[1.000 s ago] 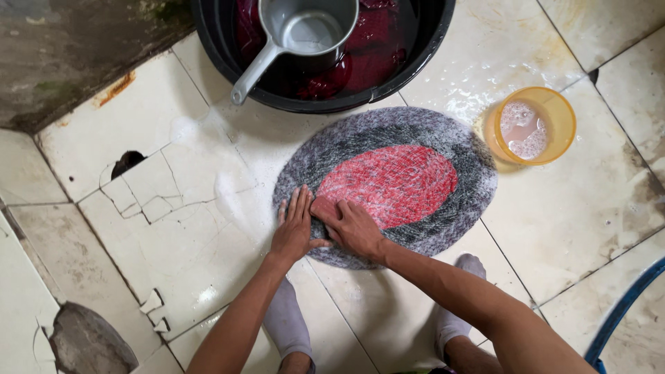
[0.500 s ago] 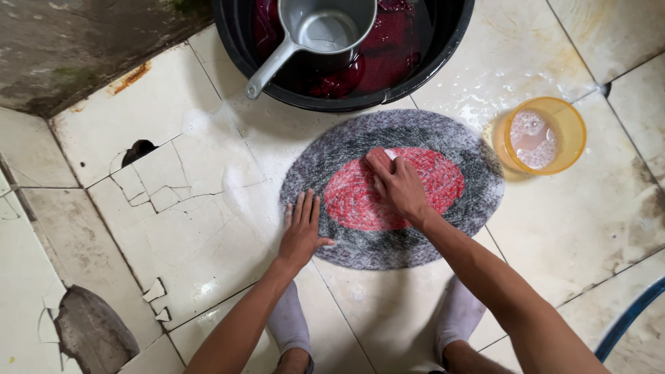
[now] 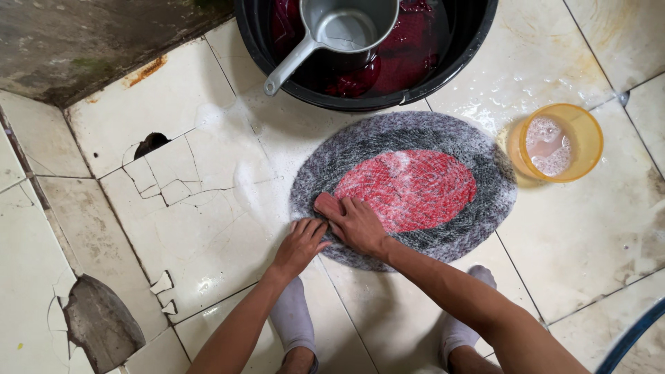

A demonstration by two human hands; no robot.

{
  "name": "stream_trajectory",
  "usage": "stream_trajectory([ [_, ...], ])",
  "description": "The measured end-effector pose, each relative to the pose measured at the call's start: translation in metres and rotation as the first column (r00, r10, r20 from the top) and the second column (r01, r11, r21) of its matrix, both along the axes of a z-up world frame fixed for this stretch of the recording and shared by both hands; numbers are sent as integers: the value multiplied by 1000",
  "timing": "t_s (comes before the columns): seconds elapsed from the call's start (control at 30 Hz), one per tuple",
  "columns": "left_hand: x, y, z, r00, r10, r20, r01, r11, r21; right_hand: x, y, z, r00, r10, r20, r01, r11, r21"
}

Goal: The person washes a mat by applying soap and water, then rubbing the surface with a brush and their hands.

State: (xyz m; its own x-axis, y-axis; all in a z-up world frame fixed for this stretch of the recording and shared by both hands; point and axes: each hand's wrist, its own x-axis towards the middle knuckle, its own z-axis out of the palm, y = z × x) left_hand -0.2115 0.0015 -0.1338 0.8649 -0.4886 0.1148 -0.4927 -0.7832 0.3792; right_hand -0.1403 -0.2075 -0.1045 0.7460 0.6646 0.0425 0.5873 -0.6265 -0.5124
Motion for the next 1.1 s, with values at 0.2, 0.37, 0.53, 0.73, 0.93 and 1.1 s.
stream_trajectory([
  [0.2, 2, 0, 6, 999, 3, -52, -3, 1000, 2, 41, -23, -34, 997, -12, 79, 26, 986, -167],
  [0.37, -1, -2, 5, 999, 37, -39, -36, 999, 35, 101, -74, -26, 942, -255, 219, 307, 918, -251],
  [0.53, -1, -1, 3, 998, 44, -46, -43, 999, 25, 87, -47, 5, 897, -433, -91, 411, 891, -192],
  [0.73, -1, 2, -3, 997, 49, -58, -47, 998, 35, 18, 18, 8, 999, -41, -9, 41, 999, 32],
  [0.93, -6, 1, -4, 999, 47, -22, -46, 998, 36, 26, 25, -8, 998, 48, 29, -46, 998, -40],
  [1.1, -4, 3, -2, 999, 40, -14, -40, 999, 7, 56, 4, -22, 996, 4, 90, 8, 990, -138],
])
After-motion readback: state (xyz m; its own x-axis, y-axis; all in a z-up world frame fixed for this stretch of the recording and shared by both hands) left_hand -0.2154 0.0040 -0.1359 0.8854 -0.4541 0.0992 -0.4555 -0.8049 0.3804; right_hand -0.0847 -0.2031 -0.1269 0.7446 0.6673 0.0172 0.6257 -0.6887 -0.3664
